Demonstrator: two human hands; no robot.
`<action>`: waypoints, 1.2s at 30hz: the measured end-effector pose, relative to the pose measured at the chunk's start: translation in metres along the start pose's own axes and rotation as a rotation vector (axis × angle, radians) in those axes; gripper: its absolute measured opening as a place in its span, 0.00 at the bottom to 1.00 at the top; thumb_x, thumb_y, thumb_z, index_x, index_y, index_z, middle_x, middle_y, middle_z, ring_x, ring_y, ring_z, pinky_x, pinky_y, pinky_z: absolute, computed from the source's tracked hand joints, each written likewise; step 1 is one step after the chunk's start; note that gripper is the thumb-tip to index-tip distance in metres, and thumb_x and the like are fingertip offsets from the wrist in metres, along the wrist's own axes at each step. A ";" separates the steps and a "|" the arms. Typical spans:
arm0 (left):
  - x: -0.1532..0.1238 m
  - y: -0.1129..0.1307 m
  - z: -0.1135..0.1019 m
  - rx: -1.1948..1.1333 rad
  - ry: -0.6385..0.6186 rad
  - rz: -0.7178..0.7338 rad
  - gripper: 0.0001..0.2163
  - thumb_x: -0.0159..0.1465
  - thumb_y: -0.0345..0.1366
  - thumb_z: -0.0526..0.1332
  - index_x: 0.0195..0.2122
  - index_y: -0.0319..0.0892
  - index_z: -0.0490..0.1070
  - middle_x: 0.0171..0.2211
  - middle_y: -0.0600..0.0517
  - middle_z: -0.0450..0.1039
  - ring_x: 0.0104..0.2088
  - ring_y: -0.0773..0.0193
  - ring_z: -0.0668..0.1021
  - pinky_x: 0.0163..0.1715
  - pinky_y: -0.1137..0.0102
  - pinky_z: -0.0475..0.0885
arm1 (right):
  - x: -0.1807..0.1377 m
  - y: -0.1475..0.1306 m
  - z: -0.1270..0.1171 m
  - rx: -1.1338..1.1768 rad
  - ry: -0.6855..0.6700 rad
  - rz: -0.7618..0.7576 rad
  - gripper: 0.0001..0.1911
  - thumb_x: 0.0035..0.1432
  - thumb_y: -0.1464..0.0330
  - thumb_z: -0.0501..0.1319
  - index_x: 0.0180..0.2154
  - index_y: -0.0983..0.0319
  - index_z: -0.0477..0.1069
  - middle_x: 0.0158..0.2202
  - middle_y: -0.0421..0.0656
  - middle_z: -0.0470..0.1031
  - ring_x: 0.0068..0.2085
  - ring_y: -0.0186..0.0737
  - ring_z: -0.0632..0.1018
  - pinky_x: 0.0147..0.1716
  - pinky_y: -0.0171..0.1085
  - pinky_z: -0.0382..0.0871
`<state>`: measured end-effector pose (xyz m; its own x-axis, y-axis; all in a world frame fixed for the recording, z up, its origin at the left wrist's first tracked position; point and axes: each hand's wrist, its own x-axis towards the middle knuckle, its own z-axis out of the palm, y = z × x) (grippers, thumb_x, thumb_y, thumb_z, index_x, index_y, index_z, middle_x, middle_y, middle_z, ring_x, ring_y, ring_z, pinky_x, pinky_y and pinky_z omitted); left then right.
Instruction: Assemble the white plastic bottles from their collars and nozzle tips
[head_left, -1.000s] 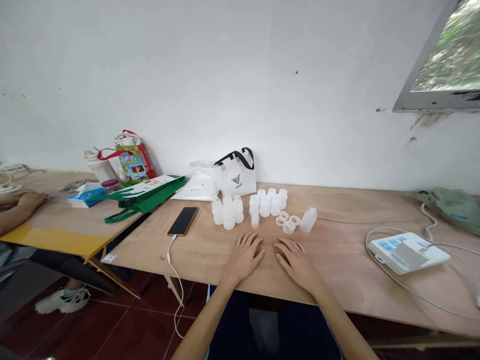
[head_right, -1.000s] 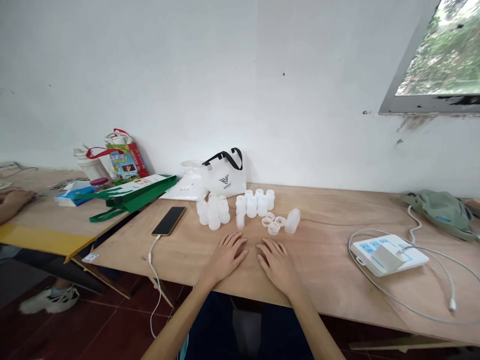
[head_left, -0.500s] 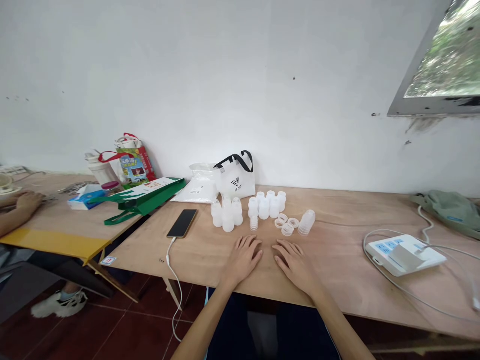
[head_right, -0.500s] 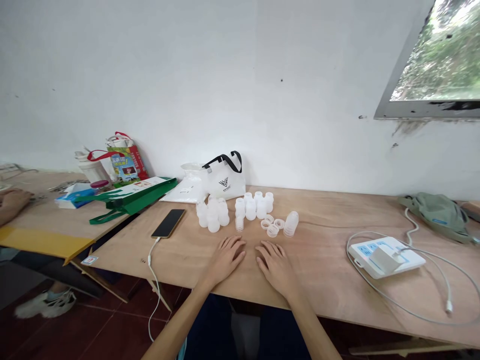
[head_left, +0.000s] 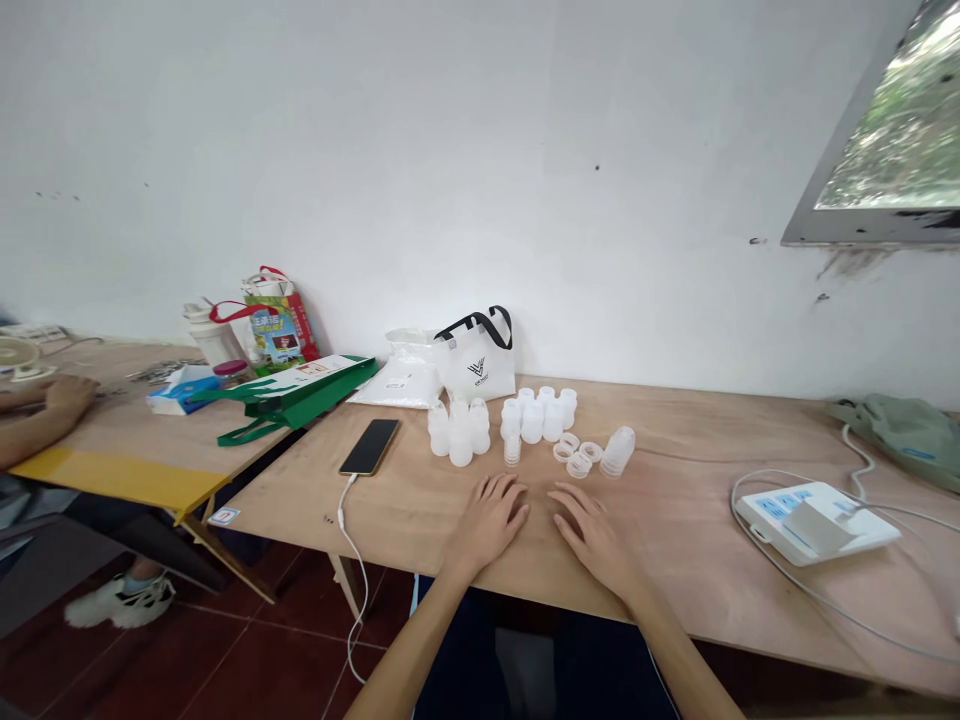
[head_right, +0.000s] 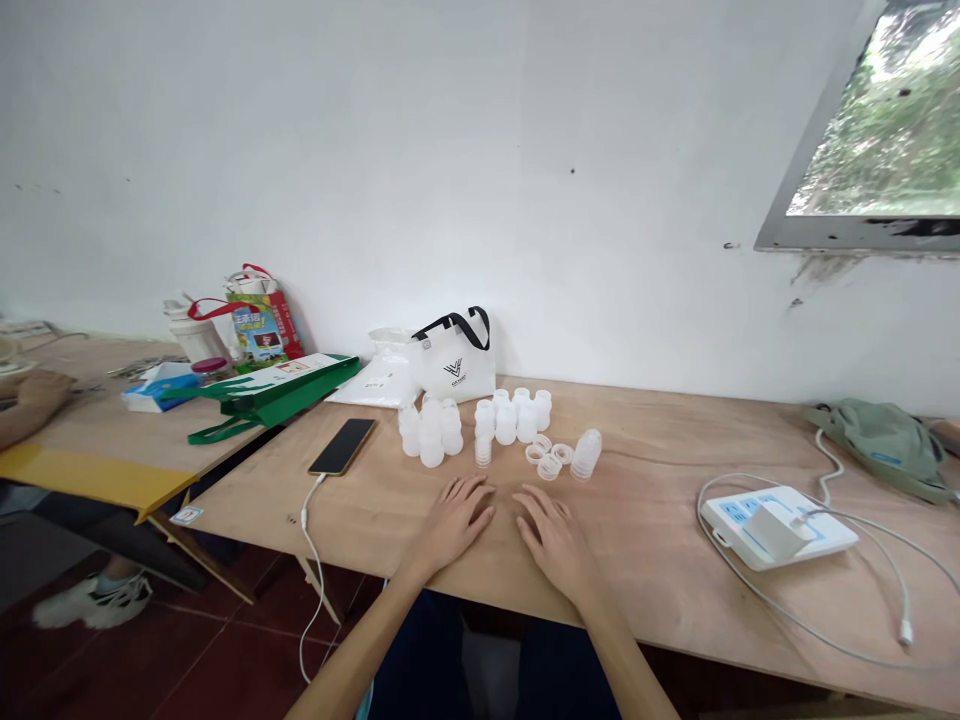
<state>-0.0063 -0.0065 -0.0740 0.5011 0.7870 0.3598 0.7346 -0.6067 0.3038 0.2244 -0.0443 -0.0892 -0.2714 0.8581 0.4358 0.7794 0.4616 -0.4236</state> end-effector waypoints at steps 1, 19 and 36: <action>0.000 0.000 0.000 -0.004 0.005 0.003 0.15 0.74 0.42 0.53 0.59 0.47 0.68 0.62 0.46 0.69 0.64 0.52 0.70 0.65 0.51 0.62 | 0.001 -0.002 -0.001 0.037 0.011 0.000 0.19 0.73 0.62 0.50 0.61 0.51 0.67 0.65 0.45 0.69 0.62 0.49 0.73 0.61 0.55 0.69; -0.001 0.002 -0.004 -0.014 -0.004 0.000 0.15 0.74 0.41 0.53 0.59 0.48 0.68 0.63 0.47 0.69 0.64 0.53 0.69 0.67 0.51 0.61 | 0.179 0.027 -0.082 -0.438 -0.244 0.203 0.24 0.62 0.76 0.53 0.58 0.56 0.71 0.67 0.49 0.64 0.48 0.50 0.81 0.49 0.48 0.73; -0.001 0.004 -0.006 -0.021 -0.018 -0.009 0.15 0.75 0.42 0.52 0.59 0.48 0.68 0.63 0.46 0.69 0.64 0.52 0.69 0.66 0.51 0.62 | 0.203 0.051 -0.075 -0.517 -0.321 0.269 0.14 0.69 0.61 0.63 0.51 0.63 0.73 0.51 0.46 0.77 0.48 0.43 0.79 0.49 0.48 0.76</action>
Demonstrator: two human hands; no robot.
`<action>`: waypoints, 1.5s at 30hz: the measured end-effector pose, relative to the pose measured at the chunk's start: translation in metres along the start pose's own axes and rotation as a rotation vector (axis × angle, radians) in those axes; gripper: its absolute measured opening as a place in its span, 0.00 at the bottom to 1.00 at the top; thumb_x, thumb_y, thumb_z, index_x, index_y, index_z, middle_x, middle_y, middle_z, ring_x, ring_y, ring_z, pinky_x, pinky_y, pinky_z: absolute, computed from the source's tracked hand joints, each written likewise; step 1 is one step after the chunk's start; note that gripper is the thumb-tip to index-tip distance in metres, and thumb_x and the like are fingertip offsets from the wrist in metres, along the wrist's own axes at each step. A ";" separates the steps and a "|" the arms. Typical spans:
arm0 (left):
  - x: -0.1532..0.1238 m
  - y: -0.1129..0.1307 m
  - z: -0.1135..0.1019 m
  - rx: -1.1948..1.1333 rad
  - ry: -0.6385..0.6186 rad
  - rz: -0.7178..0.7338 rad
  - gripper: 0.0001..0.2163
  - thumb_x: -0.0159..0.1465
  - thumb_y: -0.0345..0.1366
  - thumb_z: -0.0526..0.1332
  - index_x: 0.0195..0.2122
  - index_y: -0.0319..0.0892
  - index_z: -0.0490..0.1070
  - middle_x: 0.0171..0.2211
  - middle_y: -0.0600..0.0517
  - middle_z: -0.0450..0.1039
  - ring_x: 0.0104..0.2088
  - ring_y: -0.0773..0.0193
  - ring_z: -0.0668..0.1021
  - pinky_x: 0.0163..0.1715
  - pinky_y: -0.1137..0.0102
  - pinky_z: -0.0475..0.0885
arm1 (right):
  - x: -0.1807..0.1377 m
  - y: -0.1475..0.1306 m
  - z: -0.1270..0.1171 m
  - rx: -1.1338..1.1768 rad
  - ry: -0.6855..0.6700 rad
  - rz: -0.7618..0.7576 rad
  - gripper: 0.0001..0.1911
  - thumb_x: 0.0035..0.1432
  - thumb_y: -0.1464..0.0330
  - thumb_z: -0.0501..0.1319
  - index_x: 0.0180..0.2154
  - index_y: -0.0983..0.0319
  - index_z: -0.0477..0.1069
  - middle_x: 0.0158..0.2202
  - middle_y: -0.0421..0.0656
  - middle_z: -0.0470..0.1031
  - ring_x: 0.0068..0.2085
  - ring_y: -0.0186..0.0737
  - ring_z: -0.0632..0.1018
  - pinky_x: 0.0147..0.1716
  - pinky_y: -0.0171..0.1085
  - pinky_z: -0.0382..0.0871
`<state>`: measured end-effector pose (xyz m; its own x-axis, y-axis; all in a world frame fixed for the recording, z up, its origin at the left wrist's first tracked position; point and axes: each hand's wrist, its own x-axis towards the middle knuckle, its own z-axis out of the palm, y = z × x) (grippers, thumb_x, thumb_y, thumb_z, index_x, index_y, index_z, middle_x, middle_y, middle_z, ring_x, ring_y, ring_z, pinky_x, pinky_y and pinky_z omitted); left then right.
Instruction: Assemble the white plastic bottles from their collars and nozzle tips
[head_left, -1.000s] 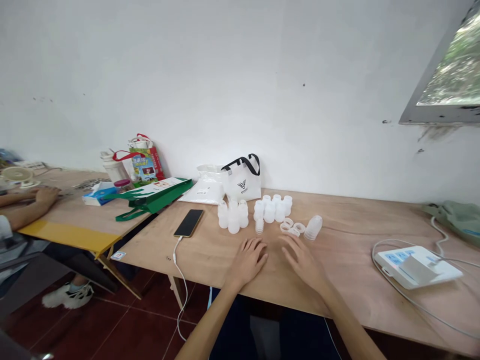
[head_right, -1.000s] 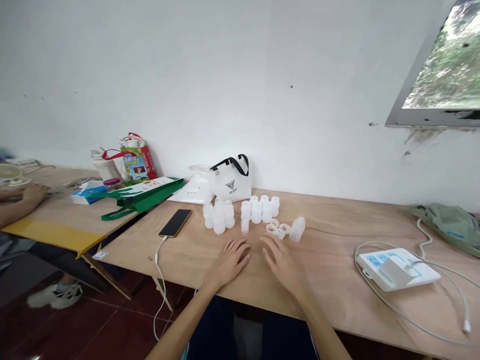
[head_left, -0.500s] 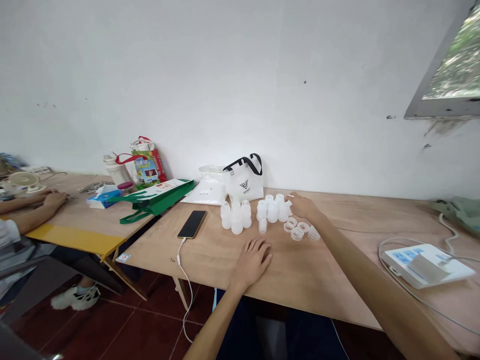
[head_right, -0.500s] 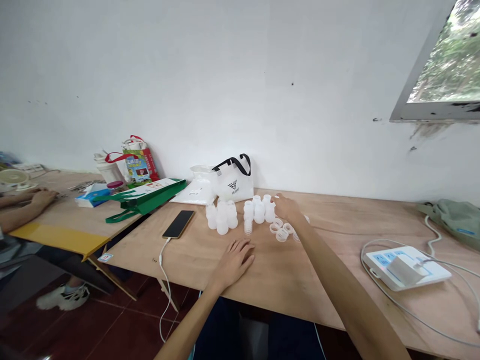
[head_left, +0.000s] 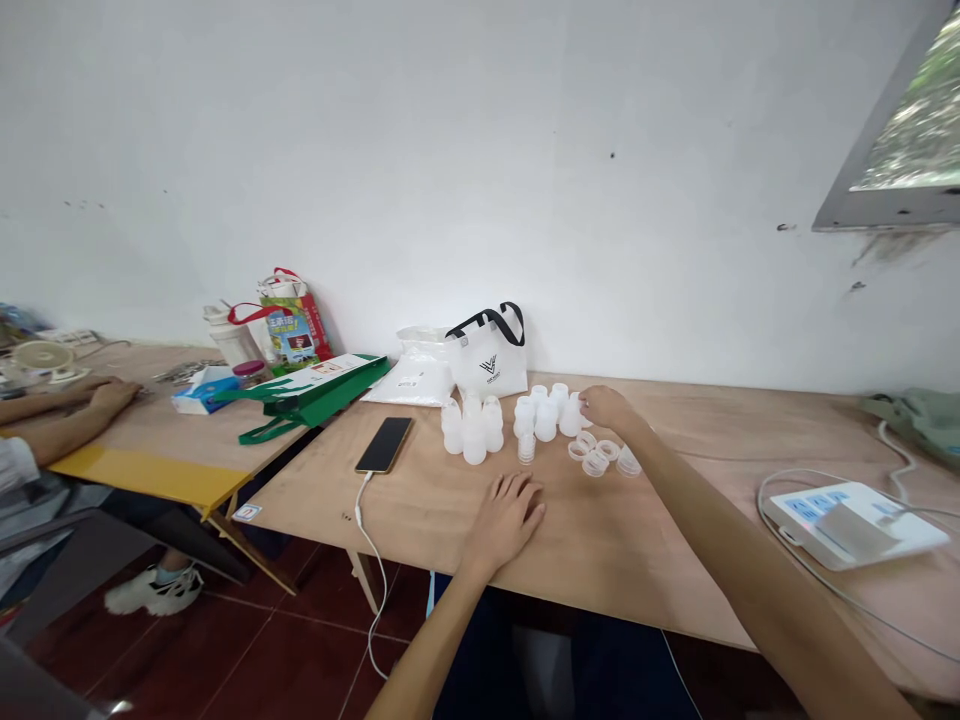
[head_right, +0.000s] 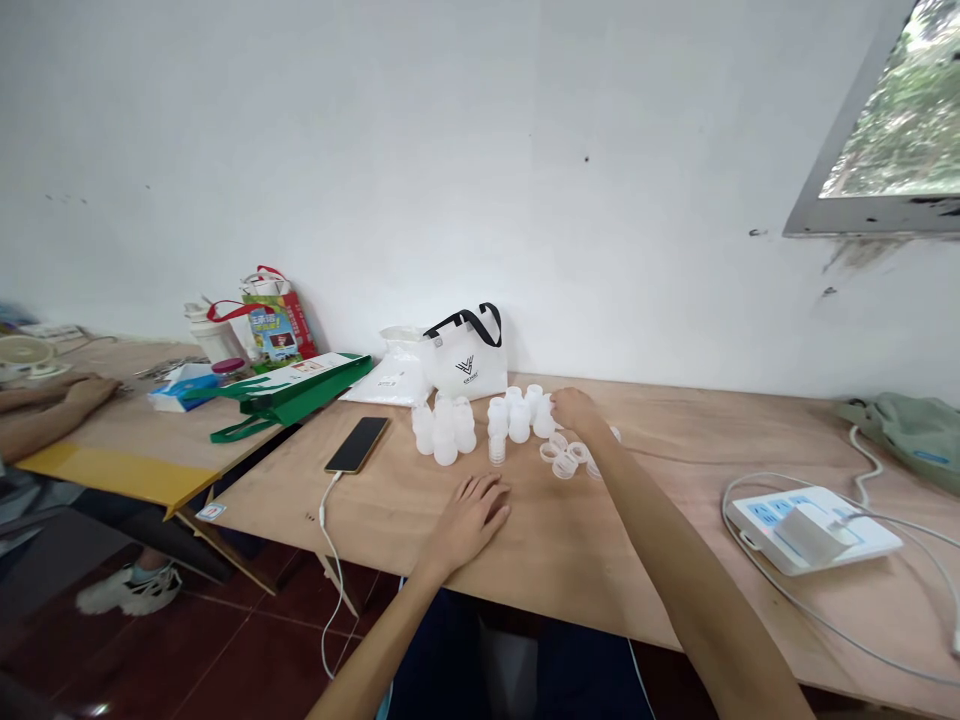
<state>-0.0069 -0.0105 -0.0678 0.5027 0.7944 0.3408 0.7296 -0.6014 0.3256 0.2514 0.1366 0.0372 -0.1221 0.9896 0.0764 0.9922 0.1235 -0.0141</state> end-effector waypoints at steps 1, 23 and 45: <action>0.000 0.000 0.000 0.002 0.000 0.001 0.15 0.75 0.42 0.52 0.59 0.48 0.68 0.63 0.46 0.69 0.64 0.52 0.69 0.66 0.51 0.62 | -0.001 0.001 -0.002 0.005 0.035 0.016 0.12 0.70 0.63 0.62 0.49 0.63 0.75 0.49 0.46 0.77 0.47 0.43 0.79 0.48 0.47 0.76; 0.016 -0.006 0.004 -0.537 0.272 -0.341 0.18 0.70 0.38 0.58 0.59 0.45 0.60 0.58 0.44 0.71 0.46 0.56 0.80 0.51 0.56 0.76 | -0.151 -0.016 0.047 0.497 0.380 -0.505 0.14 0.62 0.72 0.52 0.35 0.55 0.76 0.46 0.47 0.72 0.44 0.48 0.75 0.47 0.50 0.75; 0.076 -0.032 0.006 -0.313 0.210 -0.304 0.16 0.71 0.39 0.57 0.59 0.46 0.67 0.53 0.47 0.76 0.42 0.56 0.81 0.48 0.59 0.75 | -0.195 -0.040 0.058 0.851 0.498 -0.293 0.20 0.71 0.68 0.48 0.56 0.49 0.73 0.63 0.44 0.68 0.64 0.49 0.70 0.63 0.53 0.66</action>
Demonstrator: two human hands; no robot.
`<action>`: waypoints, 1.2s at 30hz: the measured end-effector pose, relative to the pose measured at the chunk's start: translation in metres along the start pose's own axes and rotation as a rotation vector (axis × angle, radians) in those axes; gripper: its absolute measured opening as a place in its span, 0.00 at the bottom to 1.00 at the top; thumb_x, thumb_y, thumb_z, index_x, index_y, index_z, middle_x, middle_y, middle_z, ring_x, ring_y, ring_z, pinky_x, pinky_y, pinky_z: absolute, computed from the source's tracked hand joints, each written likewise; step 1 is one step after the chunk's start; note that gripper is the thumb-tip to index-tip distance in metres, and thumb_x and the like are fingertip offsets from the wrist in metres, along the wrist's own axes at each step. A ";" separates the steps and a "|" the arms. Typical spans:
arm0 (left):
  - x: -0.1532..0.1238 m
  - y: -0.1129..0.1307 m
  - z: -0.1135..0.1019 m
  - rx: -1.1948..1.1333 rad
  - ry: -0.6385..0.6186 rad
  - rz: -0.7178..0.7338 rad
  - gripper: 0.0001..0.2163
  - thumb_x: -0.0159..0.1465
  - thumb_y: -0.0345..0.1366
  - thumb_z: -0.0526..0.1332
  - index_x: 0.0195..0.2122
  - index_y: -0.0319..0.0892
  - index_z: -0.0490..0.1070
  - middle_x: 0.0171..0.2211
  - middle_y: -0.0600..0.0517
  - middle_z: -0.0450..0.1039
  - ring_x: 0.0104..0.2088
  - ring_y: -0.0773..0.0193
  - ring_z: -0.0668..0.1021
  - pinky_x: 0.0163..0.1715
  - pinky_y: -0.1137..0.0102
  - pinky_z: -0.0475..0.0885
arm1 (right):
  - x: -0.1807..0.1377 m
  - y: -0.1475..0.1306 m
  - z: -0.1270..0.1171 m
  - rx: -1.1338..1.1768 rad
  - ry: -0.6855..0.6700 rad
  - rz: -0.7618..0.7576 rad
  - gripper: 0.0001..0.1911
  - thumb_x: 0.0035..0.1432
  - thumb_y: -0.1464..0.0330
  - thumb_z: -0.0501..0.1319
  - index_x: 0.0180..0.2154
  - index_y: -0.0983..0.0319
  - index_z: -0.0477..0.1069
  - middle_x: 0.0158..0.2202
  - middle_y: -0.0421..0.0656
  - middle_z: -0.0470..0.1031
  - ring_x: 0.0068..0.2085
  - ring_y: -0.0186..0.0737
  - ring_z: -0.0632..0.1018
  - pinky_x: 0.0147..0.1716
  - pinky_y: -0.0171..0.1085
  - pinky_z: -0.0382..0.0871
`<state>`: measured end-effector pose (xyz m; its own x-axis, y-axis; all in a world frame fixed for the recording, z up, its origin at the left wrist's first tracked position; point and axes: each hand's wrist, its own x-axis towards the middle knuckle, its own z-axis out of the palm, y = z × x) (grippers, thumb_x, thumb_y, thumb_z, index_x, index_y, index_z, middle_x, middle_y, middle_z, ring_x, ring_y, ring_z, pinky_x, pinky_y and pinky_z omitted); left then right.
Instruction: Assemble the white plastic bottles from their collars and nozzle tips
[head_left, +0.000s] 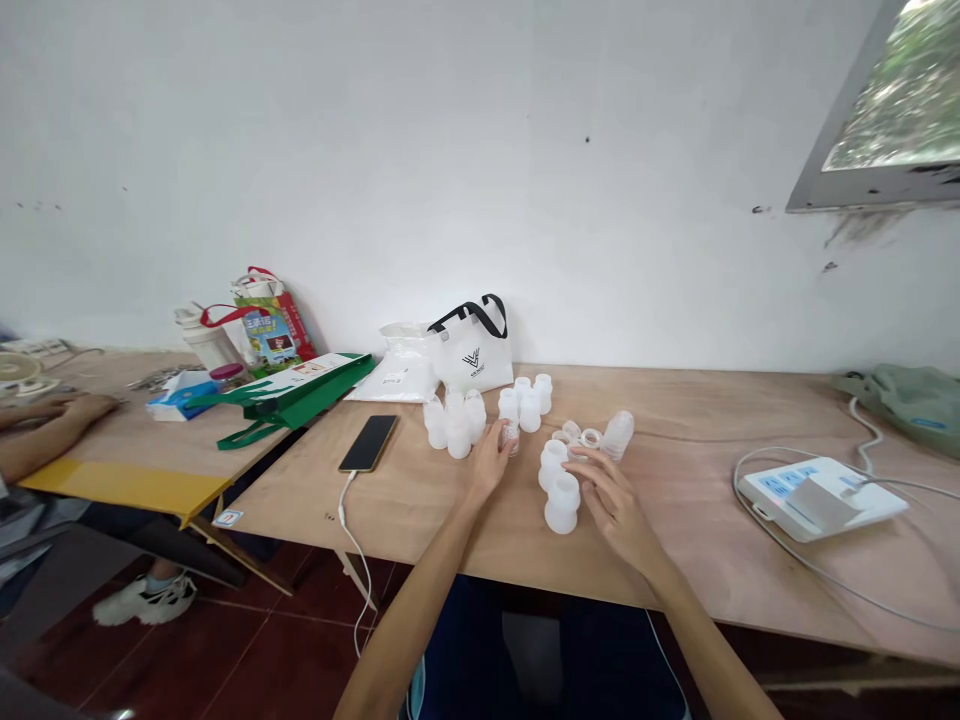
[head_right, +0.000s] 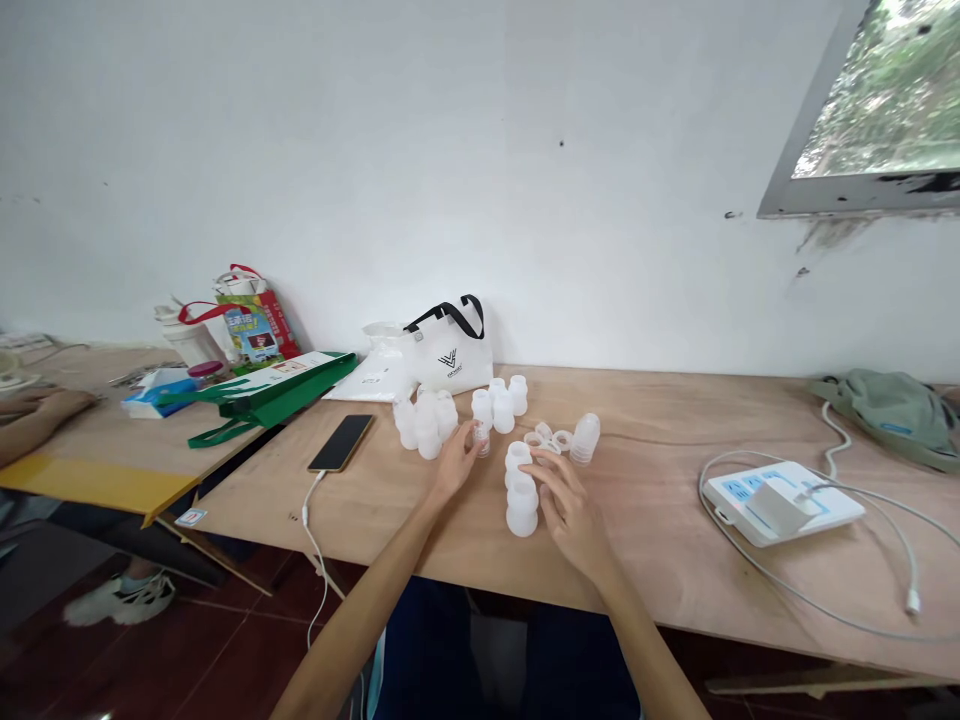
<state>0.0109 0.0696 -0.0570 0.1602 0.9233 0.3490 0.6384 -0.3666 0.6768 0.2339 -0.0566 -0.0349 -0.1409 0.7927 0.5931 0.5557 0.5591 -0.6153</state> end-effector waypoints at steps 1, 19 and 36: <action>0.000 0.000 -0.001 0.005 -0.003 0.004 0.16 0.72 0.40 0.56 0.60 0.47 0.66 0.53 0.47 0.76 0.43 0.55 0.81 0.48 0.59 0.75 | -0.002 0.001 0.001 -0.002 0.016 0.009 0.20 0.72 0.68 0.48 0.56 0.49 0.73 0.63 0.44 0.68 0.65 0.49 0.70 0.64 0.53 0.66; -0.002 0.011 -0.002 0.324 -0.069 -0.034 0.18 0.77 0.42 0.48 0.64 0.47 0.61 0.51 0.45 0.78 0.48 0.53 0.81 0.39 0.68 0.72 | -0.009 0.015 0.001 0.031 0.164 0.056 0.18 0.71 0.68 0.50 0.54 0.52 0.74 0.59 0.44 0.71 0.60 0.47 0.73 0.58 0.50 0.69; -0.002 0.008 0.000 0.280 -0.045 -0.008 0.18 0.76 0.42 0.49 0.65 0.46 0.61 0.56 0.43 0.73 0.51 0.53 0.79 0.40 0.67 0.73 | -0.009 0.039 0.006 -0.215 0.072 0.246 0.22 0.67 0.68 0.49 0.60 0.53 0.65 0.62 0.46 0.69 0.52 0.48 0.78 0.50 0.49 0.75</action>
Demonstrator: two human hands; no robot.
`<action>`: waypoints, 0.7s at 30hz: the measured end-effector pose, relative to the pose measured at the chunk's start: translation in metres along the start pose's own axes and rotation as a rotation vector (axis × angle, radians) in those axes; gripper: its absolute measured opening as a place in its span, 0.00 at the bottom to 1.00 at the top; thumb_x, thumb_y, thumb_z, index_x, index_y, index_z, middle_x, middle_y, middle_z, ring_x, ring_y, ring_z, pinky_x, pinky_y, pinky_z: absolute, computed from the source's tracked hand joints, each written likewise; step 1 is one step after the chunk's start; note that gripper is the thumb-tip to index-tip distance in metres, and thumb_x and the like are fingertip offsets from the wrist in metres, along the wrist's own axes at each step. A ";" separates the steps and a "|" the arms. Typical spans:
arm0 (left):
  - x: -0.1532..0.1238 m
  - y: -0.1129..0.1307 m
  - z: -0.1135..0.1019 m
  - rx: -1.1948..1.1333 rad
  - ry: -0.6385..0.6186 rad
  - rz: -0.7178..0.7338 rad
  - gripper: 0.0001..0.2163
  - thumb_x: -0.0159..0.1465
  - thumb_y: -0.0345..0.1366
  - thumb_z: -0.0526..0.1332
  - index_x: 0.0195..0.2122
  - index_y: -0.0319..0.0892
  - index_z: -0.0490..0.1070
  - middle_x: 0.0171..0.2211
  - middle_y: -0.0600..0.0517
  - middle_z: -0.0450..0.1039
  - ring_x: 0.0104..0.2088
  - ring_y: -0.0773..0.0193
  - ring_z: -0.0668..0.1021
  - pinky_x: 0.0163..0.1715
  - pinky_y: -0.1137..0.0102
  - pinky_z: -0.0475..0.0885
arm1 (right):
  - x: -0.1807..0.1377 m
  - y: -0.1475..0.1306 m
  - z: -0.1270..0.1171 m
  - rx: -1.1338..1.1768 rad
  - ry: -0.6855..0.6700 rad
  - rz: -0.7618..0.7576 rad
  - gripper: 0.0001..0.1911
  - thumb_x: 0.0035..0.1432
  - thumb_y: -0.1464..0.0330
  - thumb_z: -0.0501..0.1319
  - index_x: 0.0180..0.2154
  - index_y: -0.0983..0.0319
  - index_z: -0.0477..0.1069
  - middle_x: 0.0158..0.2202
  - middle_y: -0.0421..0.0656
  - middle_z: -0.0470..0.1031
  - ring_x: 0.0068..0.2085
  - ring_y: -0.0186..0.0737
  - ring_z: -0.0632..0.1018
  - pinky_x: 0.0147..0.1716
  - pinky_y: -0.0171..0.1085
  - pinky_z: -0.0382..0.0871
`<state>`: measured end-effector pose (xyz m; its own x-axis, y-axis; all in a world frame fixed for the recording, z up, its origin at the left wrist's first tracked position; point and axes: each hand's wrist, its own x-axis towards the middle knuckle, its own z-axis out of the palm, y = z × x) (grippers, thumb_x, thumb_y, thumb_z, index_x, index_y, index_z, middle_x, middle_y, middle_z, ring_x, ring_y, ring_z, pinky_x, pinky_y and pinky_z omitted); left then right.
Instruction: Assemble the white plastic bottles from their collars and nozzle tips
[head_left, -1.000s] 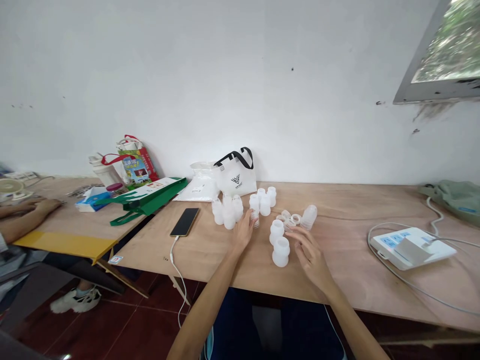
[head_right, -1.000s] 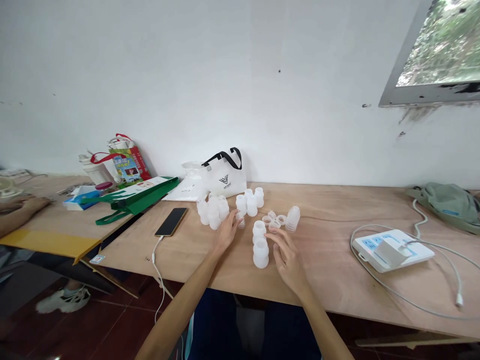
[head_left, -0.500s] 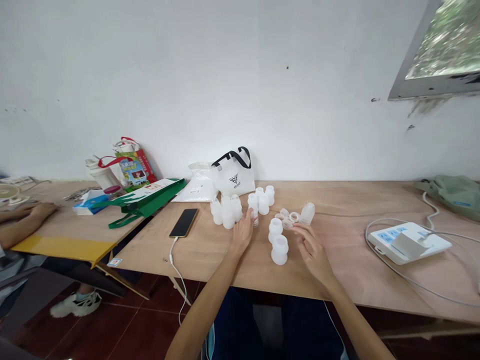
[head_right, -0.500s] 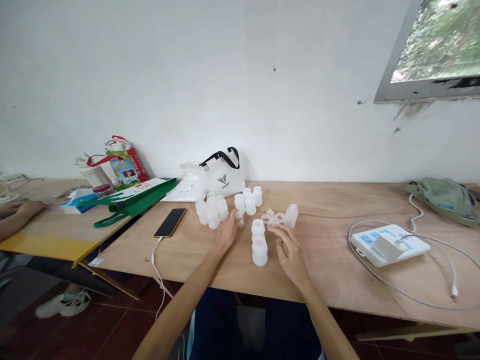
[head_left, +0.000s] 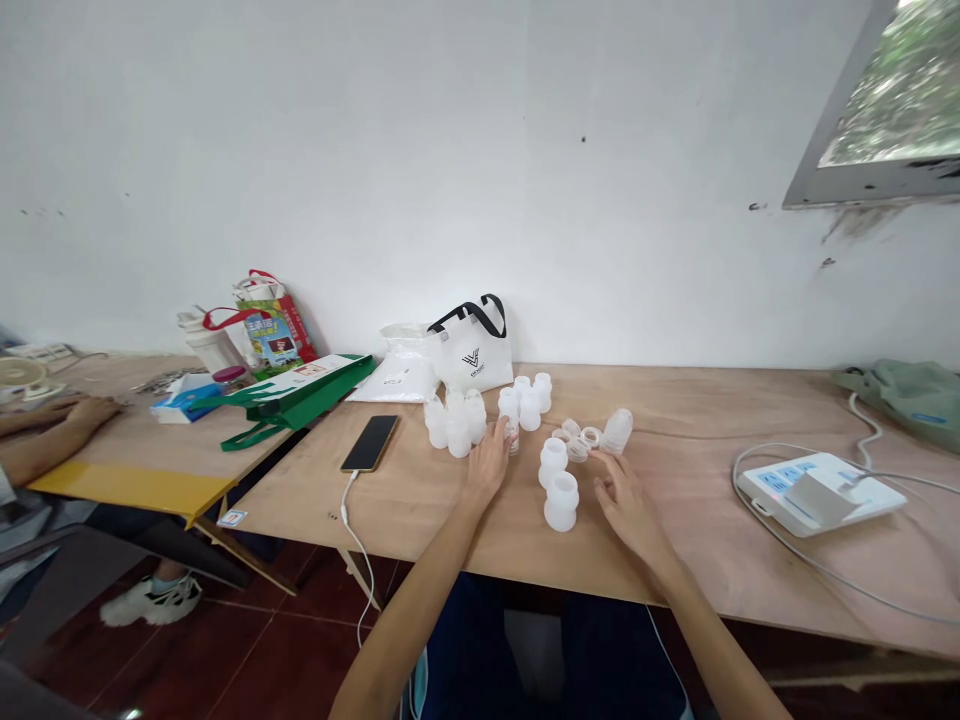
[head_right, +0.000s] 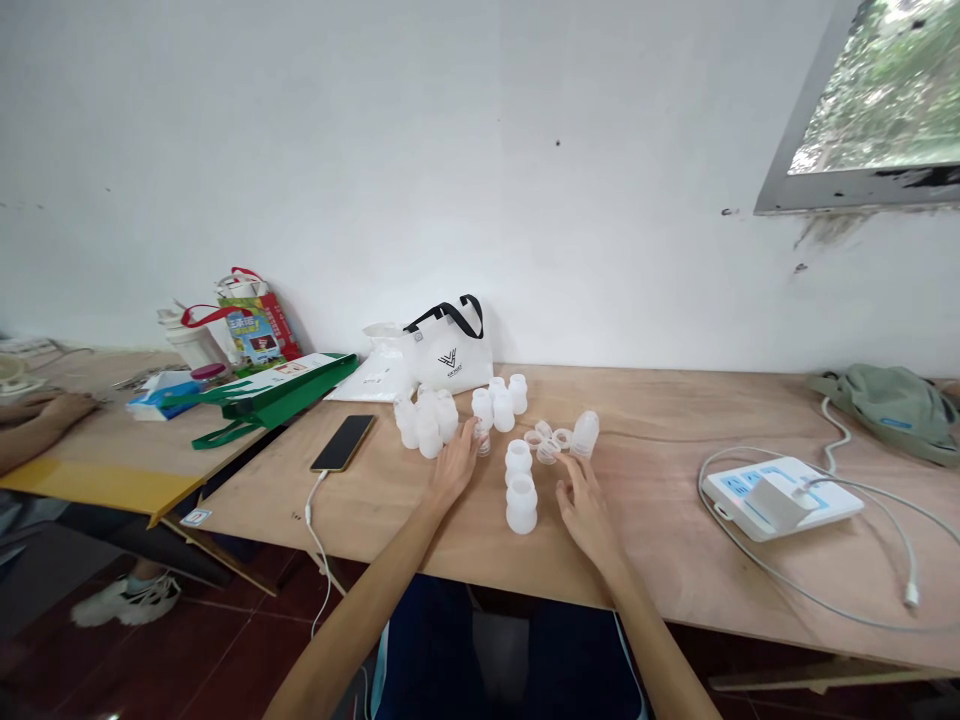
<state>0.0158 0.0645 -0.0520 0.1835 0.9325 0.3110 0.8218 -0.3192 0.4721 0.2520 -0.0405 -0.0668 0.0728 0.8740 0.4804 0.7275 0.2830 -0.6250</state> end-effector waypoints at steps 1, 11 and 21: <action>0.000 0.000 0.000 -0.009 -0.001 -0.001 0.18 0.76 0.42 0.49 0.65 0.46 0.61 0.57 0.43 0.73 0.52 0.53 0.78 0.40 0.67 0.74 | 0.003 0.002 0.002 -0.055 -0.011 -0.009 0.23 0.67 0.69 0.49 0.61 0.54 0.64 0.62 0.47 0.68 0.55 0.49 0.77 0.52 0.50 0.74; -0.001 0.001 -0.001 -0.039 -0.015 0.005 0.21 0.76 0.43 0.48 0.68 0.44 0.57 0.62 0.41 0.70 0.58 0.51 0.76 0.48 0.62 0.76 | 0.053 -0.005 0.012 -0.561 -0.346 0.025 0.22 0.69 0.73 0.50 0.62 0.58 0.64 0.57 0.50 0.73 0.41 0.47 0.81 0.30 0.37 0.67; -0.003 0.001 -0.001 -0.052 -0.020 0.030 0.24 0.76 0.43 0.49 0.70 0.43 0.54 0.63 0.41 0.69 0.60 0.51 0.75 0.49 0.63 0.75 | 0.050 -0.007 -0.002 -0.375 -0.299 0.005 0.15 0.69 0.71 0.52 0.52 0.56 0.73 0.50 0.44 0.80 0.41 0.45 0.81 0.33 0.37 0.69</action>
<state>0.0157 0.0613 -0.0517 0.2192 0.9253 0.3095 0.7864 -0.3553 0.5052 0.2519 0.0008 -0.0372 -0.0826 0.9659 0.2454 0.9277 0.1645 -0.3351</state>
